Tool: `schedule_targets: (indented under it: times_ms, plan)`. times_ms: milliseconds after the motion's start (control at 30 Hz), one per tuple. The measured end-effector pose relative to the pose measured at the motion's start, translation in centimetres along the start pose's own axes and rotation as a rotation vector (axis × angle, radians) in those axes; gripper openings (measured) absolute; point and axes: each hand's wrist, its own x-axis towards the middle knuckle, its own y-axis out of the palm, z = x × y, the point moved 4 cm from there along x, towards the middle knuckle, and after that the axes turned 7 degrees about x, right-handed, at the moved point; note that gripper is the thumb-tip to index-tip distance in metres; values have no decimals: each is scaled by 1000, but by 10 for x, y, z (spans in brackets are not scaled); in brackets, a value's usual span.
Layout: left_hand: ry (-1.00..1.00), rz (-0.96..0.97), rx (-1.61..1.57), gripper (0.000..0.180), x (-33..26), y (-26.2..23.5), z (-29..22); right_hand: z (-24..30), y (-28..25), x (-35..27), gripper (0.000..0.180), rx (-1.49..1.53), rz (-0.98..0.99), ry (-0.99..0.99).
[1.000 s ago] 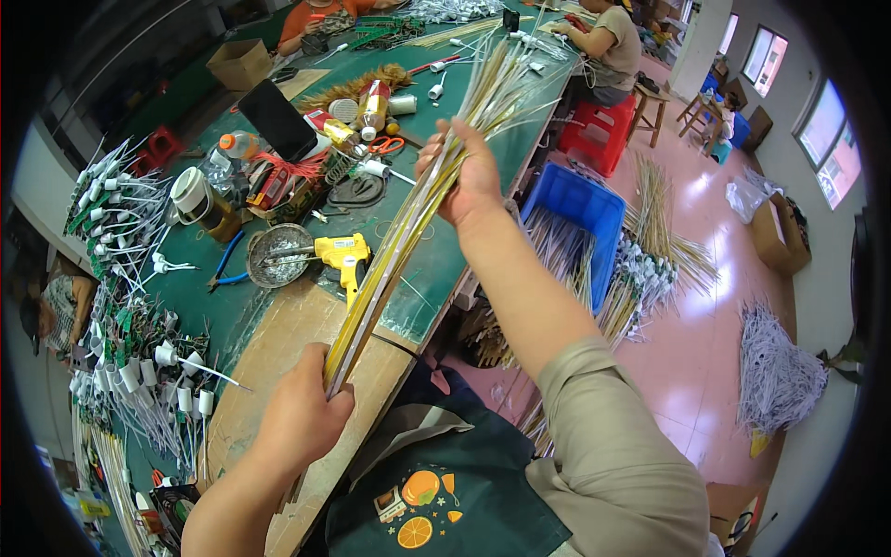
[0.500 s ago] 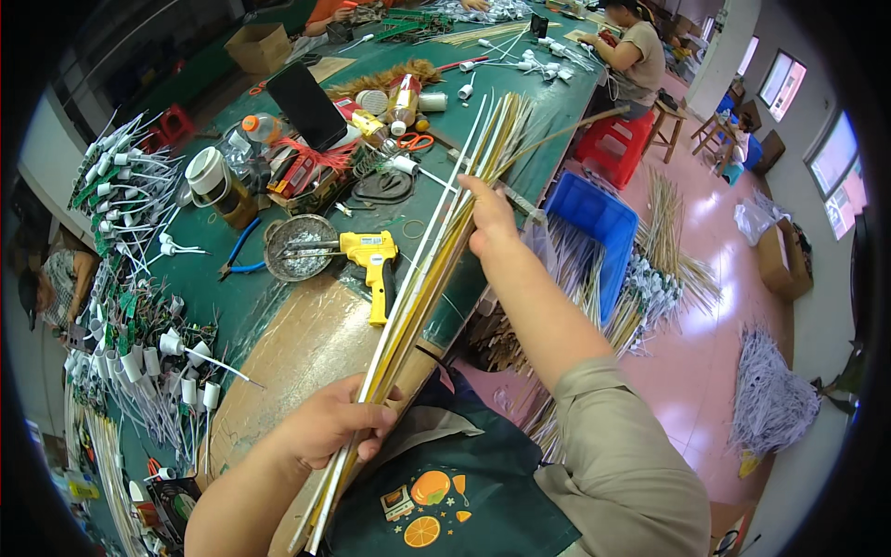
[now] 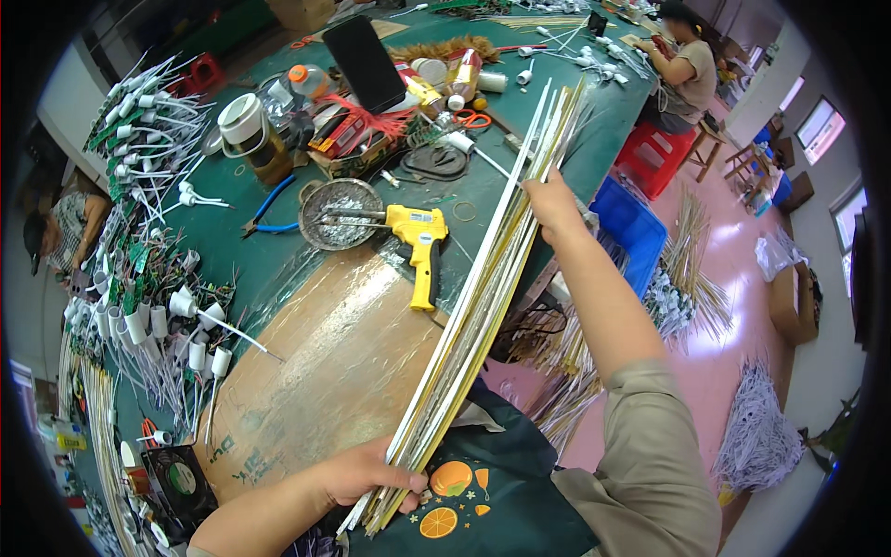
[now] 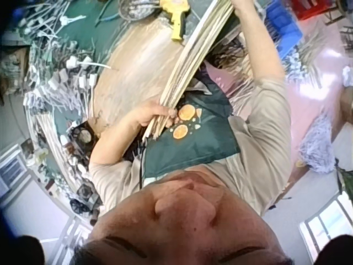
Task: The person arranges LED strips on the workbench and solders wires from power driver assemblies onto the ends of the strips using a soldering iron.
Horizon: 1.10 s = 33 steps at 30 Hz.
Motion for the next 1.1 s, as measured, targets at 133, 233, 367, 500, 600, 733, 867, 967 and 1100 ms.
schedule_targets:
  times_ms: [133, 233, 367, 500, 600, 733, 867, 967, 1100]
  plan:
    - [90, -70, -50, 68, -22, 11, -17, 41, 19, -20, 50, -67, 72, 20]
    - [76, -117, -15, 67, -40, 19, -57, 30, -5, -4, 55, 51, 80, 55]
    - [153, -186, -11, 61, -61, 14, -96, 36, -23, -23, 54, -23, -148, 14]
    - [152, -213, 81, 59, -70, 15, -126, 25, -56, -62, 48, -137, -273, -180]
    - [141, -268, 152, 54, -70, 17, -142, 31, -26, -117, 39, -196, -85, -246]
    - [108, -338, 271, 49, -74, 25, -161, 34, 46, -162, 35, -510, 323, -117]
    - [89, -380, 374, 44, -75, 34, -170, 24, 99, -161, 38, -823, 557, -406]
    - [77, -417, 475, 42, -75, 38, -176, 53, 105, -166, 39, -532, 478, -575]
    - [98, -468, 573, 40, -87, 50, -187, 16, 103, -139, 62, -578, 420, -393]
